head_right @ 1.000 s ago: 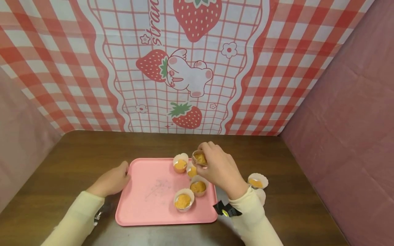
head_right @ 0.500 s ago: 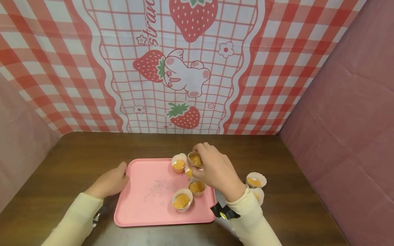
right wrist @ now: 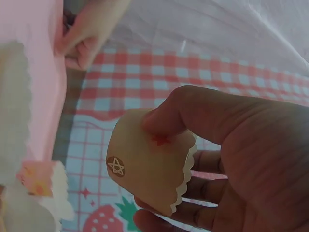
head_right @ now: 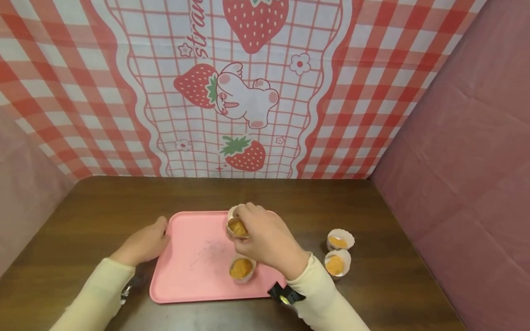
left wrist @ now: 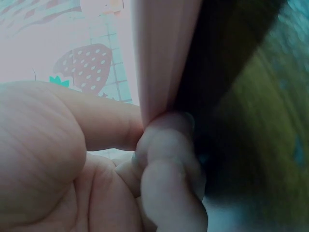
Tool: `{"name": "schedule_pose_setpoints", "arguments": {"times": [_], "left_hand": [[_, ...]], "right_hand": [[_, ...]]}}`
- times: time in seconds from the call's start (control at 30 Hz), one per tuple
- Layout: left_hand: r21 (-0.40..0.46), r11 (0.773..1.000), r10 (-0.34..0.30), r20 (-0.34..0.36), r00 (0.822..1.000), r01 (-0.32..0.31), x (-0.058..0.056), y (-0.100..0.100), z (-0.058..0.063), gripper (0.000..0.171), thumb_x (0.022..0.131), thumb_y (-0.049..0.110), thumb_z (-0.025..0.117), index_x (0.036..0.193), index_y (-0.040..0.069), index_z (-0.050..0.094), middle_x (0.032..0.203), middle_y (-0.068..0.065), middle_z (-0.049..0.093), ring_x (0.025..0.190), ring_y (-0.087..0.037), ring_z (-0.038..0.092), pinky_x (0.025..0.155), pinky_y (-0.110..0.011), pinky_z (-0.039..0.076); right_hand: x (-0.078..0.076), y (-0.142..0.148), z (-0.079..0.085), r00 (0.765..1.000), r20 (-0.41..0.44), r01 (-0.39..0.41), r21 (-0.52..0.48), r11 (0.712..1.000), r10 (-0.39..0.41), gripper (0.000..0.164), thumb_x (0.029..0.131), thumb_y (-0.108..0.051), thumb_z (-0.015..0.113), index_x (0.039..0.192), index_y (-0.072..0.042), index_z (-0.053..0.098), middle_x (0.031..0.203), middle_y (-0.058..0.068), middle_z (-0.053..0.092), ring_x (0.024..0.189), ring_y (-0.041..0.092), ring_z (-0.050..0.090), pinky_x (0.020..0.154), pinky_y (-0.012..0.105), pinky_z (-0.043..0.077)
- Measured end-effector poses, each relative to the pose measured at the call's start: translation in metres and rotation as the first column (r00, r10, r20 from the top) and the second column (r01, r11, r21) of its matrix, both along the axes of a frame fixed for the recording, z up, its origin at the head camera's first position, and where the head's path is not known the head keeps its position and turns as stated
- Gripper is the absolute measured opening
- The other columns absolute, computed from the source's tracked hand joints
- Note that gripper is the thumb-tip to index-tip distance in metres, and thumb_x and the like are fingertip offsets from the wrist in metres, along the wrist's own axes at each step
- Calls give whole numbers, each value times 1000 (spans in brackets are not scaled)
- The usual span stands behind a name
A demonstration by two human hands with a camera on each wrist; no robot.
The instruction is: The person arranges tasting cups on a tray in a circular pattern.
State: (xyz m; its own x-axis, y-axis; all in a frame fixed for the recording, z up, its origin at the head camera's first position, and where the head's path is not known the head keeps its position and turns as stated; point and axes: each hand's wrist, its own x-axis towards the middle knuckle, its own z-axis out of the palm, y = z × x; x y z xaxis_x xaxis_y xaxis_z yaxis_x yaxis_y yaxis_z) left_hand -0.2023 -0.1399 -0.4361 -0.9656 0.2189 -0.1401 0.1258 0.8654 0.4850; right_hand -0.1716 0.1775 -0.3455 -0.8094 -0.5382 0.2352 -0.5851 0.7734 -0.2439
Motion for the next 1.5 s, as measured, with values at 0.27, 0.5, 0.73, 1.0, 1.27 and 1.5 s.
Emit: {"name": "schedule_pose_setpoints", "arguments": {"times": [0.27, 0.5, 0.73, 1.0, 1.27, 1.5], "left_hand": [[-9, 1000, -17, -26, 1000, 17, -2, -1, -2, 32, 100, 11, 52, 123, -12, 46, 88, -21, 68, 73, -29, 65, 68, -50, 50], [-6, 1000, -13, -51, 999, 13, -3, 1, -1, 32, 99, 11, 51, 121, -11, 47, 94, -25, 69, 79, -33, 68, 72, -54, 52], [-4, 1000, -10, -52, 999, 10, -2, 4, 2, 31, 98, 10, 51, 120, -12, 47, 93, -26, 69, 78, -35, 69, 72, -54, 52], [-11, 1000, -3, -42, 999, 2, -2, 3, -1, 29, 99, 11, 52, 118, -10, 47, 92, -25, 69, 78, -35, 68, 72, -55, 52], [-7, 1000, 4, -31, 1000, -4, -1, 1, 0, 31, 99, 11, 52, 120, -11, 46, 95, -25, 69, 81, -35, 69, 74, -55, 52], [-1, 1000, 9, -14, 1000, -9, 0, -1, -1, 34, 100, 11, 52, 124, -12, 46, 96, -25, 69, 80, -32, 68, 74, -53, 52]], "right_hand": [[0, -18, -20, 985, -48, -164, 20, 986, 164, 47, 72, -17, 84, 111, -18, 58, 91, -7, 55, 83, 9, 50, 73, 28, 47], [5, -34, -33, 972, 5, -234, 152, 960, 236, 42, 83, -29, 81, 119, -19, 62, 104, -8, 61, 88, 4, 54, 71, 23, 49], [7, -39, -43, 955, 21, -294, 216, 931, 297, 38, 86, -34, 81, 117, -20, 63, 98, -11, 59, 81, 2, 51, 71, 23, 45], [7, -45, -54, 944, 95, -329, 231, 916, 315, 35, 88, -36, 80, 115, -22, 63, 94, -12, 57, 79, 3, 49, 71, 21, 43], [8, -49, -58, 930, 96, -368, 241, 898, 355, 36, 86, -32, 82, 115, -21, 63, 96, -11, 58, 81, 4, 51, 78, 19, 46], [8, -50, -63, 924, 84, -382, 252, 889, 373, 40, 85, -31, 83, 119, -20, 64, 103, -10, 61, 88, 5, 57, 85, 22, 49]]}}
